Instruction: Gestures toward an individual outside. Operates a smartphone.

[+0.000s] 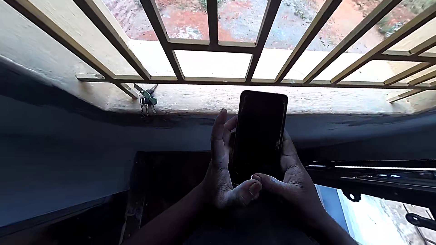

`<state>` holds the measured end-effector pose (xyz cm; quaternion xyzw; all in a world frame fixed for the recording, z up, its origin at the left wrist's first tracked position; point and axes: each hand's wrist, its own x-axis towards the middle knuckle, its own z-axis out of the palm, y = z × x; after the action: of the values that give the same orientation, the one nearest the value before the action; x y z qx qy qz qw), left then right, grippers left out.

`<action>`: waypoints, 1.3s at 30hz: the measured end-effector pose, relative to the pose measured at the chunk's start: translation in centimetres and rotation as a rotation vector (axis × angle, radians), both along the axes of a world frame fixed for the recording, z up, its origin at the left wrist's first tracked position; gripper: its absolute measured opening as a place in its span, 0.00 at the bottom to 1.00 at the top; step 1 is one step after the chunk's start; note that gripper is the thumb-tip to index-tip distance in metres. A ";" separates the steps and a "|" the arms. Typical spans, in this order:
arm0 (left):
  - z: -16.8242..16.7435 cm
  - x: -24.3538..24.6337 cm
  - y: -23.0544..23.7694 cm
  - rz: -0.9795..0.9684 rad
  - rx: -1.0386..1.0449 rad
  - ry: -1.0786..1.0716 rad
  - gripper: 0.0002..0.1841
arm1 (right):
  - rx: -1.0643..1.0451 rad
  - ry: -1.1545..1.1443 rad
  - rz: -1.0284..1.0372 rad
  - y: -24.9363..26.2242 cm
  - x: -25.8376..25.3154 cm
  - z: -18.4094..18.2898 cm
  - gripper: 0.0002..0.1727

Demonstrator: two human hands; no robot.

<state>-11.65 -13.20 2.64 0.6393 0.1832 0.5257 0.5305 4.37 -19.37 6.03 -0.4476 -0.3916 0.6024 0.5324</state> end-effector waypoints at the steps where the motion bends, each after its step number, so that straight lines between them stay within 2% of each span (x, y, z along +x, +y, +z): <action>1: 0.0 -0.1 0.0 -0.015 -0.015 -0.017 0.56 | 0.014 0.030 0.012 0.0 0.1 0.0 0.57; 4: 0.1 -0.3 -0.1 -0.047 -0.055 -0.041 0.55 | 0.039 0.065 0.024 0.1 0.2 -0.1 0.54; 10: 0.1 -0.4 -0.5 -0.093 -0.056 -0.052 0.54 | -0.052 -0.068 -0.076 -0.4 -0.3 0.4 0.57; 25: -0.1 -0.1 -1.5 -0.114 -0.057 -0.050 0.55 | -0.059 -0.111 -0.102 -1.3 0.1 0.2 0.57; 31: -0.3 -0.2 -1.5 -0.111 -0.070 -0.034 0.57 | -0.069 -0.115 -0.102 -1.4 -0.1 0.1 0.59; 37: -0.4 -0.1 -1.5 -0.130 -0.079 -0.052 0.57 | -0.004 -0.014 -0.058 -1.5 0.1 -0.1 0.52; 39: -0.4 -0.1 -1.4 -0.123 -0.079 -0.052 0.56 | -0.012 -0.032 -0.057 -1.4 0.2 -0.2 0.54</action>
<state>-11.74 -14.62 2.27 0.6141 0.1504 0.5008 0.5911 4.54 -20.80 5.84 -0.4713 -0.3835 0.5819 0.5405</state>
